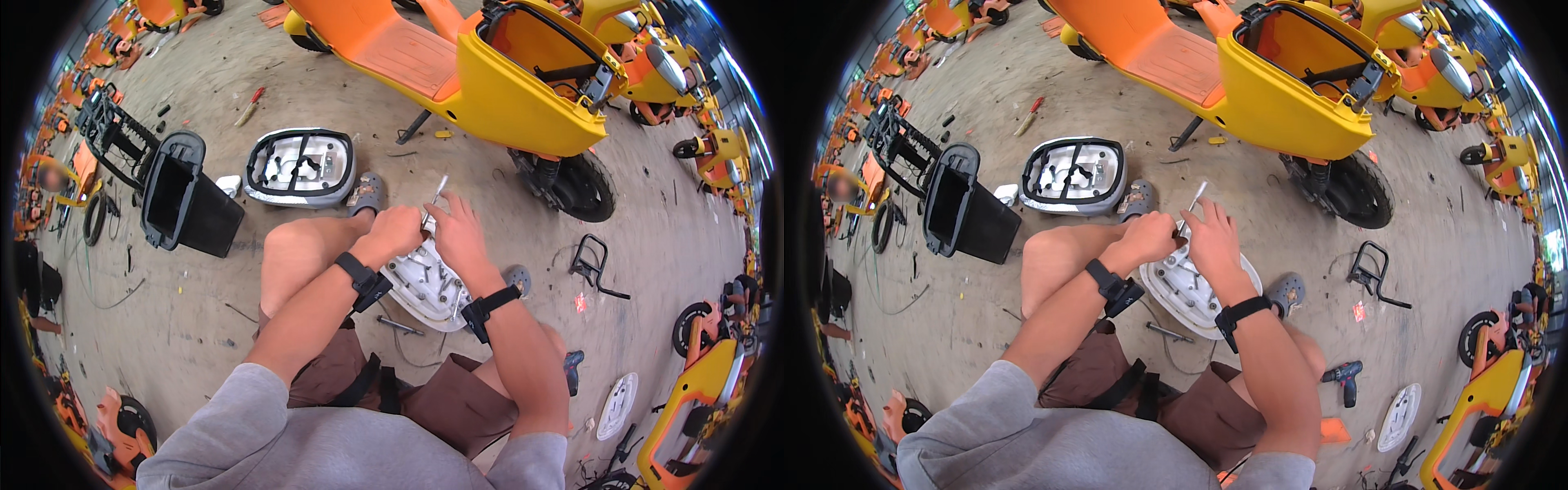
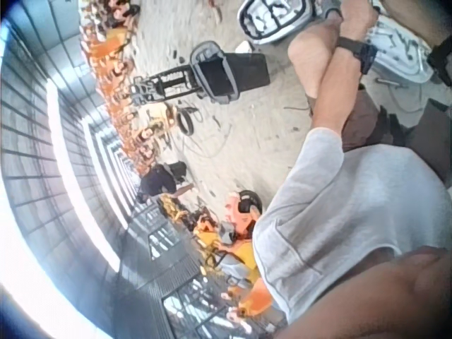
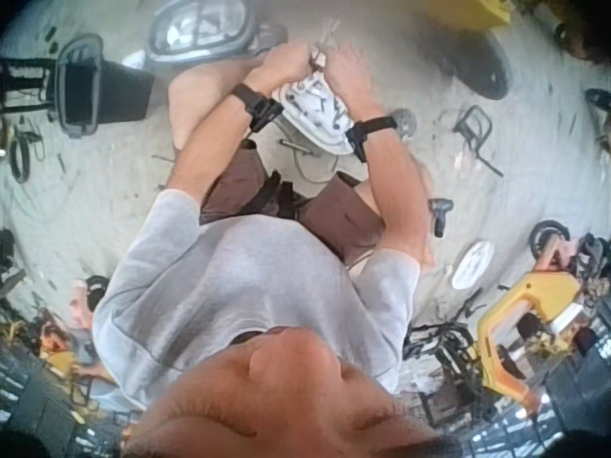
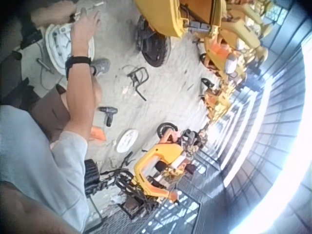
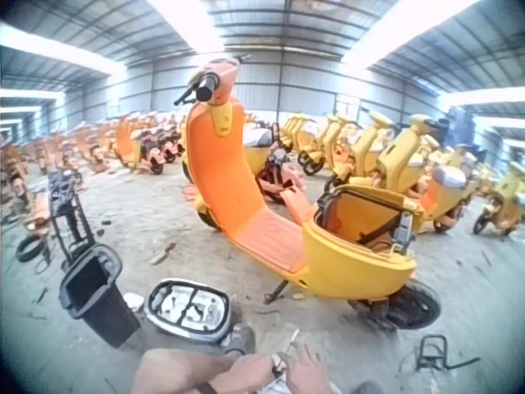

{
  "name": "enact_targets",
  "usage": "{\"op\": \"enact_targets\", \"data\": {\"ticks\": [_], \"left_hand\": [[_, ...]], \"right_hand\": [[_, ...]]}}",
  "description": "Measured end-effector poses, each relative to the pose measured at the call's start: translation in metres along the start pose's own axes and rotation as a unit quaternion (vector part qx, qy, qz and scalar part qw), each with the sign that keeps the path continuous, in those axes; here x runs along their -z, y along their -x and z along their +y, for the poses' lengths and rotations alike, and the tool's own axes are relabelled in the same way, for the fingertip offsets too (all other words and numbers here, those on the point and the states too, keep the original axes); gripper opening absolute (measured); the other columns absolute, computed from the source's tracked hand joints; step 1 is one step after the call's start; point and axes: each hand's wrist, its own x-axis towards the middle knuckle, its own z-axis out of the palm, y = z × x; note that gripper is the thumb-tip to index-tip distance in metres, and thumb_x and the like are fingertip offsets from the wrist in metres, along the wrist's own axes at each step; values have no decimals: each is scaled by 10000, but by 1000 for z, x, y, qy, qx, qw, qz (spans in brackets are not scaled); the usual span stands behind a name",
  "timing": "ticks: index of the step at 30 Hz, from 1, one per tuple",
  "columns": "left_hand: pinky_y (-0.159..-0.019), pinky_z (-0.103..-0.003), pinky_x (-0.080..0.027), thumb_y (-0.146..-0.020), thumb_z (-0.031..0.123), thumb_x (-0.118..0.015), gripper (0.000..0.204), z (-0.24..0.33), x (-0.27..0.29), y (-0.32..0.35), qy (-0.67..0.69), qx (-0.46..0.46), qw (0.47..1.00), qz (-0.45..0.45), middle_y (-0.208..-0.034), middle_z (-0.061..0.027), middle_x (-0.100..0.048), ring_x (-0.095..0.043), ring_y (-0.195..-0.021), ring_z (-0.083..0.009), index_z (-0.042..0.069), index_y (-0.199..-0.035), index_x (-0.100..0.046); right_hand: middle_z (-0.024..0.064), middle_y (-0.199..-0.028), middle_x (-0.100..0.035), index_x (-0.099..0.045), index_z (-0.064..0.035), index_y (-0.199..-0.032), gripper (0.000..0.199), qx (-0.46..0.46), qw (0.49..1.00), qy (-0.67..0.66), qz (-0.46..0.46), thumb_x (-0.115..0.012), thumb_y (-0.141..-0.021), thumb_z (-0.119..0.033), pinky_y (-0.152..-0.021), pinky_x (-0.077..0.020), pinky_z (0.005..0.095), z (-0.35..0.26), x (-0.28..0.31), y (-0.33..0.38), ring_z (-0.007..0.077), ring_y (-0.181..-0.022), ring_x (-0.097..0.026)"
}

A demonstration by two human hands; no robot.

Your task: The person assembles internal components of a scooter headlight assembly, using pliers to secure wires and small metal parts within a white plastic housing.

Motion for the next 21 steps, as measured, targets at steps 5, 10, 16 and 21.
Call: {"op": "enact_targets", "data": {"ticks": [5, 10, 16, 21], "left_hand": [[-976, -507, -411, -805, 190, -723, 349, -9, -7, -4, -95, -9, 987, 130, -1192, -185, -638, -579, -1139, -339, 72, -1133, -712], [-961, -500, -437, -787, 188, -715, 344, -4, -11, -8, 18, -19, 967, 252, -1194, -209, -629, -556, -1172, -380, 25, -1089, -694], [-863, -486, -512, -784, 159, -682, 398, 1, -6, -8, 140, -23, 989, 43, -1009, -299, -669, -633, -993, -459, -49, -1122, -656], [-878, -495, -507, -779, 136, -669, 263, 2, -14, -9, 115, -28, 991, 57, -1028, -243, -691, -645, -1022, -412, 29, -1015, -708]], "right_hand": [[155, -932, -712, -690, -108, -1173, 305, -60, 980, 49, -183, -647, -880, -178, -888, -470, 441, -3, 16, -16, 315, -896, -688], [234, -843, -710, -599, -65, -1292, 447, -220, 955, -88, -180, -649, -884, -240, -808, -524, 505, -12, 14, -16, 415, -867, -688], [261, -880, -696, -578, -57, -1315, 459, -236, 948, -163, -139, -613, -876, -186, -818, -515, 523, 4, -2, -13, 452, -879, -661], [138, -934, -721, -632, -107, -1274, 456, -90, 994, -65, -9, -635, -820, -150, -890, -511, 462, 2, 1, -8, 332, -1093, -629]]}}
